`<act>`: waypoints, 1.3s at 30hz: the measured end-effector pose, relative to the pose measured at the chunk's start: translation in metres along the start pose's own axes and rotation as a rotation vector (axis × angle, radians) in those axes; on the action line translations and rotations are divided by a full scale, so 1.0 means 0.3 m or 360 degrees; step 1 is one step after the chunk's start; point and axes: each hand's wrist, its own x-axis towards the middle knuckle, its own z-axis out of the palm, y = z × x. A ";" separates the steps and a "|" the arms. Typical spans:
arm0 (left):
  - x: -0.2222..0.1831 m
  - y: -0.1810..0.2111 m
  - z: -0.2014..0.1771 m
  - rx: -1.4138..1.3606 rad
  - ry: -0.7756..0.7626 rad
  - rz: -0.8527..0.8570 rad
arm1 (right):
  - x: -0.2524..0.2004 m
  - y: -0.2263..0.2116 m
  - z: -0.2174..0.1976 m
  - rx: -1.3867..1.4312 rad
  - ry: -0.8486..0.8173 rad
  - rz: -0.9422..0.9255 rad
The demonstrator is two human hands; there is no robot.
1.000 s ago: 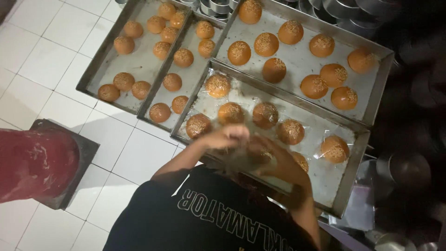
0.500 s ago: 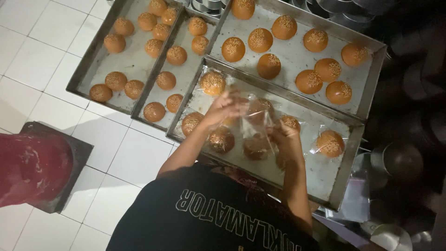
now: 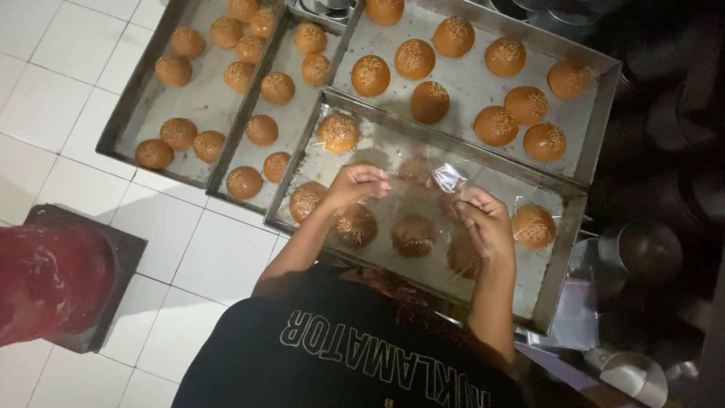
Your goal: The person places baked bread rolls into individual plastic bags by hand and arranges them back onto a baking tray.
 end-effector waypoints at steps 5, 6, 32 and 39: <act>0.015 -0.098 -0.015 -0.0051 0.0052 0.0217 | 0.021 -0.005 0.051 -0.0380 0.0187 -0.0162; 0.009 -0.103 -0.003 -0.0002 0.0104 0.0331 | 0.031 0.004 0.044 -0.0529 0.0222 -0.0275; -0.098 -0.159 0.316 0.0370 0.0006 0.0403 | -0.059 0.087 0.287 -0.1893 0.0200 -0.0792; -0.111 -0.138 0.291 -0.0174 0.0212 0.0303 | -0.112 0.103 0.317 -0.1910 0.0082 -0.0482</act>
